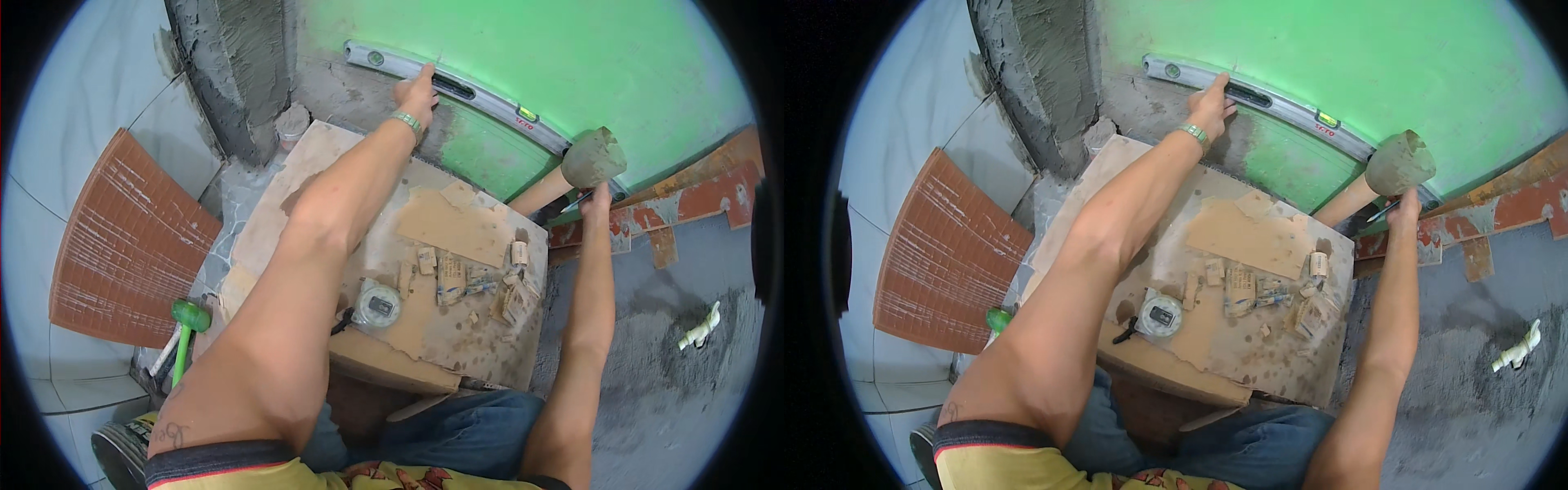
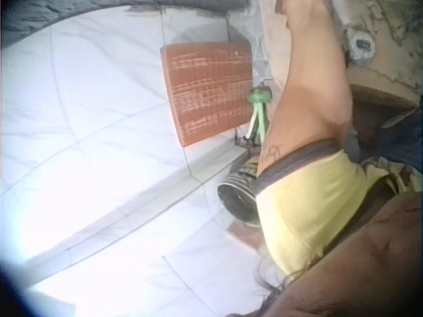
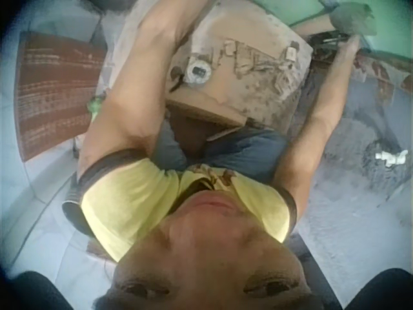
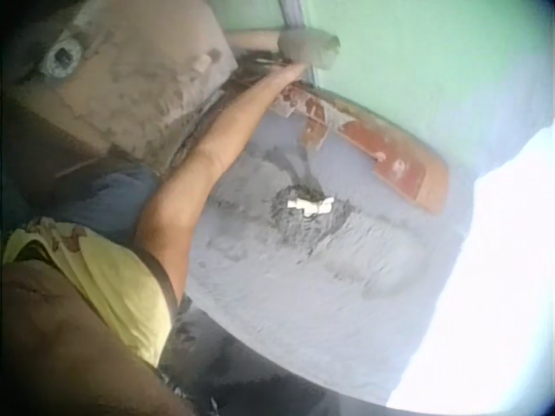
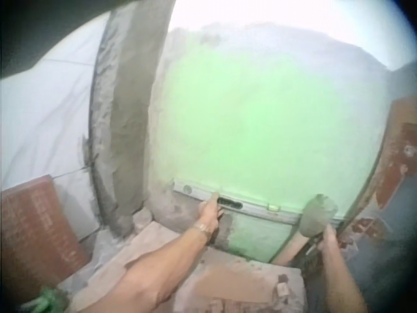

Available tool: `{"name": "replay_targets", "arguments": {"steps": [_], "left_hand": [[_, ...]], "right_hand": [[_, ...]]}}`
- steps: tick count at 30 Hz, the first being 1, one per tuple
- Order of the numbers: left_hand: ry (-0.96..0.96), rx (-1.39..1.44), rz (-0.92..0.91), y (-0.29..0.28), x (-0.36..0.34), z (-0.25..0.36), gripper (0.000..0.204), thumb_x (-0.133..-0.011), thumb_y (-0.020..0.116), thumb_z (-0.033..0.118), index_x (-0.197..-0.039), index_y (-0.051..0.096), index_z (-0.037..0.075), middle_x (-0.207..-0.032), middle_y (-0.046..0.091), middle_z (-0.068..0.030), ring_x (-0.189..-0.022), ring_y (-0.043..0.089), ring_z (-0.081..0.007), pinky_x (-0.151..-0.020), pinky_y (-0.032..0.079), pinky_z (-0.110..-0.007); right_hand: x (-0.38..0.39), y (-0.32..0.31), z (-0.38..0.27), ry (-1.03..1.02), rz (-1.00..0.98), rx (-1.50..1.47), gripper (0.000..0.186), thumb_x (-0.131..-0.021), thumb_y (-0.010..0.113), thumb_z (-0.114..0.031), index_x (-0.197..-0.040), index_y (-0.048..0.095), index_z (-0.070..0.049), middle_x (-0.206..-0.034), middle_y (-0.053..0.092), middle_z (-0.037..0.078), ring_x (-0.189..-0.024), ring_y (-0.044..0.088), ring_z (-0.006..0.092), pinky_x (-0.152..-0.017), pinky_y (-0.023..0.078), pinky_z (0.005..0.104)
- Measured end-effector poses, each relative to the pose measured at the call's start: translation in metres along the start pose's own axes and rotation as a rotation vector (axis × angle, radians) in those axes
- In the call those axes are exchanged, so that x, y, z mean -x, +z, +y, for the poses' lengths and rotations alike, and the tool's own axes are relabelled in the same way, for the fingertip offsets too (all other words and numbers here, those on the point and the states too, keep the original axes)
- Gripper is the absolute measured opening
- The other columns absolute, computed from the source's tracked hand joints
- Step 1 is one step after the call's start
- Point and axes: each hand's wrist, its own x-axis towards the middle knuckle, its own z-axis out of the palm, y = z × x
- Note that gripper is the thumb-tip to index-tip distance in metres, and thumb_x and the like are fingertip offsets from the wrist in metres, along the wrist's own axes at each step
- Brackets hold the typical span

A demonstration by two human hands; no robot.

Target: The person uses a level, tape measure, and pencil to mark locations on a wall for plumbing installation, checking the alignment of a spirit level and a pipe segment.

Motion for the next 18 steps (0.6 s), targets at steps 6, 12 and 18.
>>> {"name": "replay_targets", "arguments": {"steps": [6,12,18], "left_hand": [[0.007,-0.016,0.03,0.004,-0.004,0.0,0.033,-0.084,0.075,0.029,-0.092,0.062,0.0,-0.085,0.061,-0.0059,-0.068,0.058,-0.0154,-0.065,0.055,-0.032],[0.046,0.01,0.035,0.002,-0.008,-0.008,0.031,-0.084,0.076,0.028,-0.09,0.062,0.0,-0.083,0.061,-0.0051,-0.067,0.057,-0.0149,-0.063,0.054,-0.032],[0.106,0.054,0.009,0.001,-0.012,-0.015,0.03,-0.085,0.075,0.027,-0.088,0.061,0.001,-0.083,0.061,-0.0052,-0.066,0.057,-0.0144,-0.06,0.052,-0.031]], "right_hand": [[-0.008,0.0,0.0,-0.018,-0.007,-0.068,0.026,-0.091,0.064,-0.039,-0.103,0.061,-0.017,-0.088,0.063,0.0,-0.066,0.055,0.0157,-0.053,0.034,0.0306],[-0.008,-0.002,0.001,-0.016,-0.023,-0.07,0.031,-0.087,0.069,-0.037,-0.1,0.063,-0.01,-0.085,0.064,0.005,-0.065,0.056,0.0181,-0.05,0.036,0.0318],[-0.002,0.0,-0.001,-0.022,-0.025,-0.068,0.031,-0.087,0.069,-0.037,-0.099,0.062,-0.009,-0.084,0.064,0.005,-0.065,0.057,0.0192,-0.051,0.037,0.0323]]}}
